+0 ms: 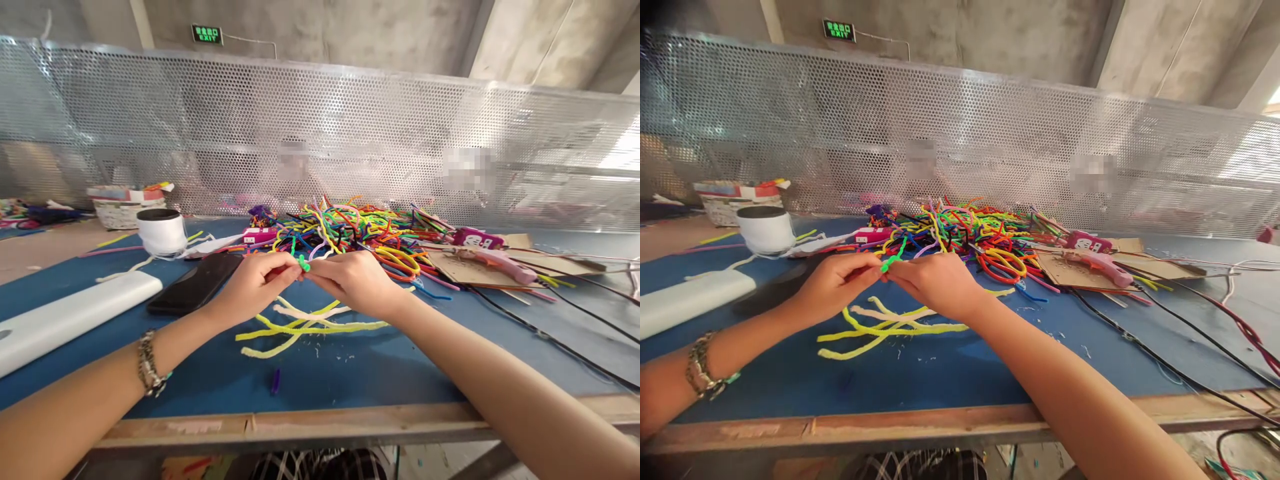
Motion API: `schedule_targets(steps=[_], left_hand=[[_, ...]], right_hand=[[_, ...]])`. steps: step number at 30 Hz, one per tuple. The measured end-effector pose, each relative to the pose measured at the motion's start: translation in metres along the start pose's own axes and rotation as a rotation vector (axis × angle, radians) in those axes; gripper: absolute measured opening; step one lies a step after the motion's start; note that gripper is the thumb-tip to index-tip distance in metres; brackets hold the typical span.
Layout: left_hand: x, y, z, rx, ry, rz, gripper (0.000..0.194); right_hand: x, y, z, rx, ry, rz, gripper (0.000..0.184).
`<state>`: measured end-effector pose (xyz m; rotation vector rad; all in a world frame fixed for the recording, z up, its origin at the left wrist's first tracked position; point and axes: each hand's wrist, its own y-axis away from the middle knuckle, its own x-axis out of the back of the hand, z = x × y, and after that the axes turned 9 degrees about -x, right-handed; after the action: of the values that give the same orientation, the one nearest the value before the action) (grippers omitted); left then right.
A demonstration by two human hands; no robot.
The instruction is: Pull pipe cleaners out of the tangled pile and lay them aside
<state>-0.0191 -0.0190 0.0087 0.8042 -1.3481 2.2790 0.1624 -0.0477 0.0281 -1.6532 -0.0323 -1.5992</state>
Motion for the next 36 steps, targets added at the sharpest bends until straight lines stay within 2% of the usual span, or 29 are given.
schedule_targets(steps=[4,7,13,16,22,31,36], left_hand=[[0.001,0.000,-0.002,-0.040,-0.007,0.031,0.026],[0.003,-0.001,-0.003,-0.097,-0.089,-0.006,0.026],[0.009,-0.004,-0.008,-0.422,-0.445,-0.153,0.033],[0.012,-0.004,-0.011,-0.504,-0.550,-0.203,0.040],[0.015,-0.004,-0.015,-0.496,-0.637,-0.265,0.040],[0.017,-0.004,-0.017,-0.340,-0.627,-0.391,0.039],[0.018,-0.004,-0.019,-0.318,-0.587,-0.382,0.038]], right_hand=[[0.008,-0.002,-0.004,-0.045,0.110,-0.139,0.026],[0.010,-0.003,-0.004,-0.067,0.171,-0.203,0.026],[0.005,-0.004,0.000,-0.022,0.211,-0.284,0.022],[0.004,-0.005,0.001,-0.028,0.188,-0.310,0.022],[0.004,-0.006,0.005,-0.068,0.107,-0.304,0.027],[0.001,-0.005,0.011,-0.036,0.022,-0.265,0.026],[0.003,-0.004,0.012,-0.038,-0.006,-0.277,0.025]])
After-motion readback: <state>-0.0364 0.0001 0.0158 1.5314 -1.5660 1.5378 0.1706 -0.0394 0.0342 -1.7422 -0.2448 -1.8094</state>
